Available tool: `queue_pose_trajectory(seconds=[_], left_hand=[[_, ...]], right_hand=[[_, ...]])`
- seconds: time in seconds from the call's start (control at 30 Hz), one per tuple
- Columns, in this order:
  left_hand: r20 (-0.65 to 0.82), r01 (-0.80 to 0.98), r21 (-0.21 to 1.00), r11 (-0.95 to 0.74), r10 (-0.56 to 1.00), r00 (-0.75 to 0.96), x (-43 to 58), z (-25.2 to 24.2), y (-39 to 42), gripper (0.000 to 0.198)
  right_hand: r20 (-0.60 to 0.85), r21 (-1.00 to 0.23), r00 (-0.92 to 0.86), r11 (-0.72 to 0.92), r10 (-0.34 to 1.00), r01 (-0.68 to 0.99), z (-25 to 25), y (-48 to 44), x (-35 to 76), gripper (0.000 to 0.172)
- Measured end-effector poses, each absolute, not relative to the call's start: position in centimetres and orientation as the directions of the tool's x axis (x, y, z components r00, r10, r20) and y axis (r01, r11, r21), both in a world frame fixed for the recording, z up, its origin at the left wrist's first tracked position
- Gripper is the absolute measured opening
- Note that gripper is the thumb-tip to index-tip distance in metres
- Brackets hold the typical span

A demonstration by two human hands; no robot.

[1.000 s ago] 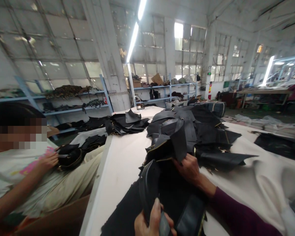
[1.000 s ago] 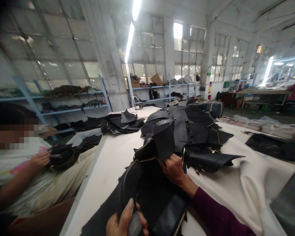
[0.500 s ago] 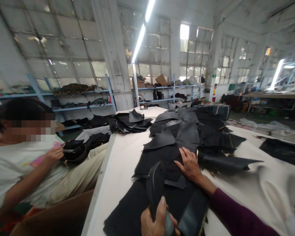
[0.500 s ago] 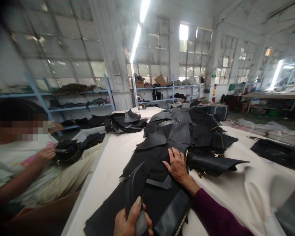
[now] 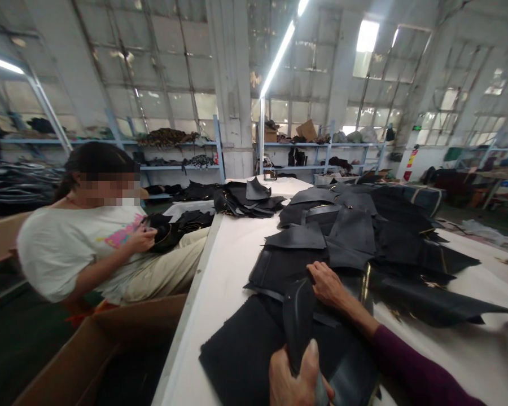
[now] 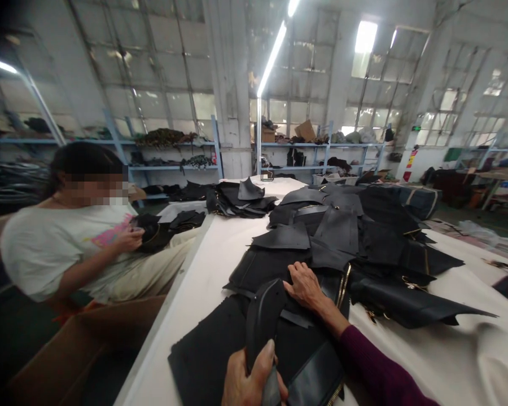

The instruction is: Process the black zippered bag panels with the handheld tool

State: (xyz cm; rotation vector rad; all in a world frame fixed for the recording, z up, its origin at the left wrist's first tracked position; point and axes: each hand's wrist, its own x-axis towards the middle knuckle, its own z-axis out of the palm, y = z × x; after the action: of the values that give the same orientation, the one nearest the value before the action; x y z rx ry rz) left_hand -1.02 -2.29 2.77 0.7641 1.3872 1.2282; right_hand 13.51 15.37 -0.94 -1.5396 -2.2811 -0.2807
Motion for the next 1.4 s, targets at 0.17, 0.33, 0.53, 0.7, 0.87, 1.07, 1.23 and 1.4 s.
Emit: queue_pose_trajectory(seconds=[0.17,0.33,0.53,0.7,0.87,1.07,1.23,1.4], left_hand=[[-0.263,-0.198,0.951,0.239,0.959,-0.106,-1.3,1.7,-1.9,0.053],[-0.232,-0.208,0.953,0.218,0.972,-0.042,-1.7,2.0,-2.0,0.055],[-0.225,-0.203,0.958,0.202,0.97,-0.097,-1.9,3.1,-2.5,0.049],[-0.207,-0.208,0.961,0.18,0.972,-0.115,-2.2,3.4,-2.6,0.051],[-0.242,-0.198,0.956,0.217,0.963,-0.117,-2.1,2.9,-2.4,0.051],[-0.225,-0.155,0.966,0.205,0.967,-0.122,-2.1,2.4,-2.4,0.052],[-0.233,-0.182,0.96,0.21,0.966,-0.116,-2.1,2.5,-2.3,0.052],[-0.239,-0.183,0.958,0.219,0.966,-0.098,-2.1,2.3,-2.2,0.054]], right_hand=[[0.484,-0.039,-0.336,0.404,0.808,0.914,-1.8,15.9,13.1,0.022],[0.647,-0.068,-0.176,0.286,0.742,0.956,0.1,15.4,14.3,0.026],[0.666,-0.041,-0.104,0.176,0.738,0.984,3.3,12.6,17.8,0.027],[0.518,0.08,-0.116,0.088,0.847,0.993,2.0,10.9,17.7,0.029],[0.44,0.153,-0.334,0.296,0.834,0.943,0.7,10.5,14.2,0.05],[0.312,0.123,-0.438,0.421,0.843,0.899,-2.0,11.8,12.5,0.034],[0.287,0.118,-0.406,0.389,0.868,0.914,-3.4,12.2,12.2,0.024],[0.36,0.108,-0.273,0.25,0.892,0.962,-2.0,12.6,12.7,0.02]])
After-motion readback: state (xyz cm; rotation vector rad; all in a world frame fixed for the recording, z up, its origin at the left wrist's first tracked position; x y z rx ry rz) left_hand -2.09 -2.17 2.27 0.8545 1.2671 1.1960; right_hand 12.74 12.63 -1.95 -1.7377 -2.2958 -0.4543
